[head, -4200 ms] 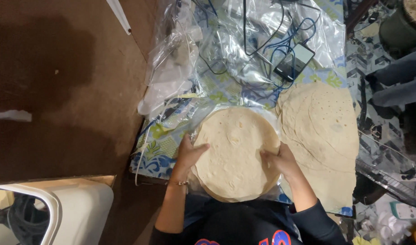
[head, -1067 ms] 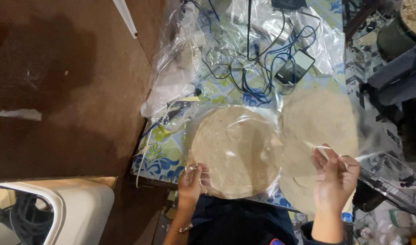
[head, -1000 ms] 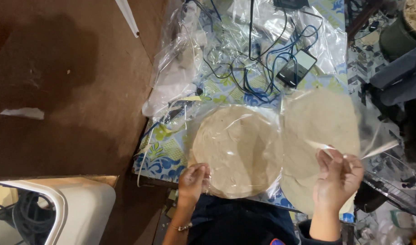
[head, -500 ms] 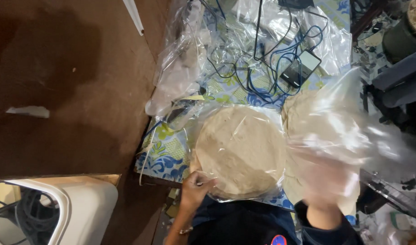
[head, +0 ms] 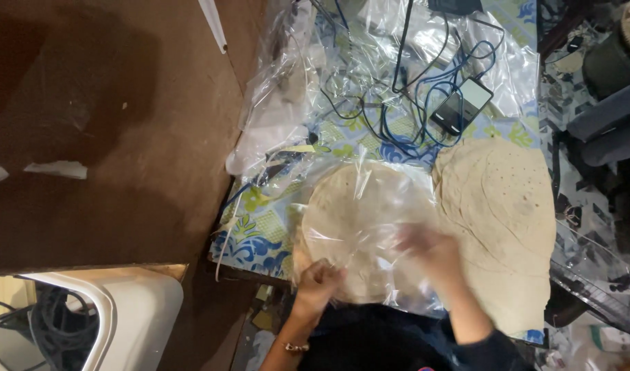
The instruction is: The person places stacks of flatbread into clear plastic bags by hand.
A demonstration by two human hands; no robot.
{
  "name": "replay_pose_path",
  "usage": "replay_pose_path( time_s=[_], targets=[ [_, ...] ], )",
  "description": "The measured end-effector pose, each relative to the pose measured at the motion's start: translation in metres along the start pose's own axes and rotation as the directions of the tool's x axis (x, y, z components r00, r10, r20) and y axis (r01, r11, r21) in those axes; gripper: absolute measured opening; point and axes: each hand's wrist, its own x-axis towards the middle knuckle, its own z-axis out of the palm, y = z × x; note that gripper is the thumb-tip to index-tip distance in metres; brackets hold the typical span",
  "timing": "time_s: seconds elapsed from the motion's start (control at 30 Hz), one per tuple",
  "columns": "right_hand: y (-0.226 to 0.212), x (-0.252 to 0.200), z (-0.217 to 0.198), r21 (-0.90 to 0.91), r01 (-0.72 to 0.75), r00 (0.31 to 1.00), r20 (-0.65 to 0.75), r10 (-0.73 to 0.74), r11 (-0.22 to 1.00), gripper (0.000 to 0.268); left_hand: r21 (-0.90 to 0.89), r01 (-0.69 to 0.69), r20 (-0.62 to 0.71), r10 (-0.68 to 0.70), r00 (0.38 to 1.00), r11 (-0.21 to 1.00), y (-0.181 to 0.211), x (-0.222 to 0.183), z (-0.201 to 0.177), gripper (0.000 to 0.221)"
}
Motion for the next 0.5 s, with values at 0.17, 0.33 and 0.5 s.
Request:
replay_pose_path(
  time_s=[0.17, 0.33, 0.5],
  targets=[
    [0.058, 0.039, -0.139, 0.589, -0.021, 0.856, -0.407, 0.32, 0.808, 0.014, 0.119, -0.153, -0.201, 0.175, 0.964, 0.981, -0.013, 0.007, -0.022, 0.048],
    [0.108, 0.017, -0.247, 0.754, 0.555, 0.758, -0.633, 0.161, 0.35, 0.023, 0.146, -0.128, -0.396, 0.177, 0.901, 0.981, -0.019, 0.007, -0.034, 0.037],
    [-0.028, 0.014, -0.161, 0.827, 0.384, 0.917, -0.394, -0.064, 0.41, 0.029, 0.235, -0.166, -0.342, 0.241, 0.908, 0.958, -0.017, 0.008, -0.029, 0.015]
  ],
)
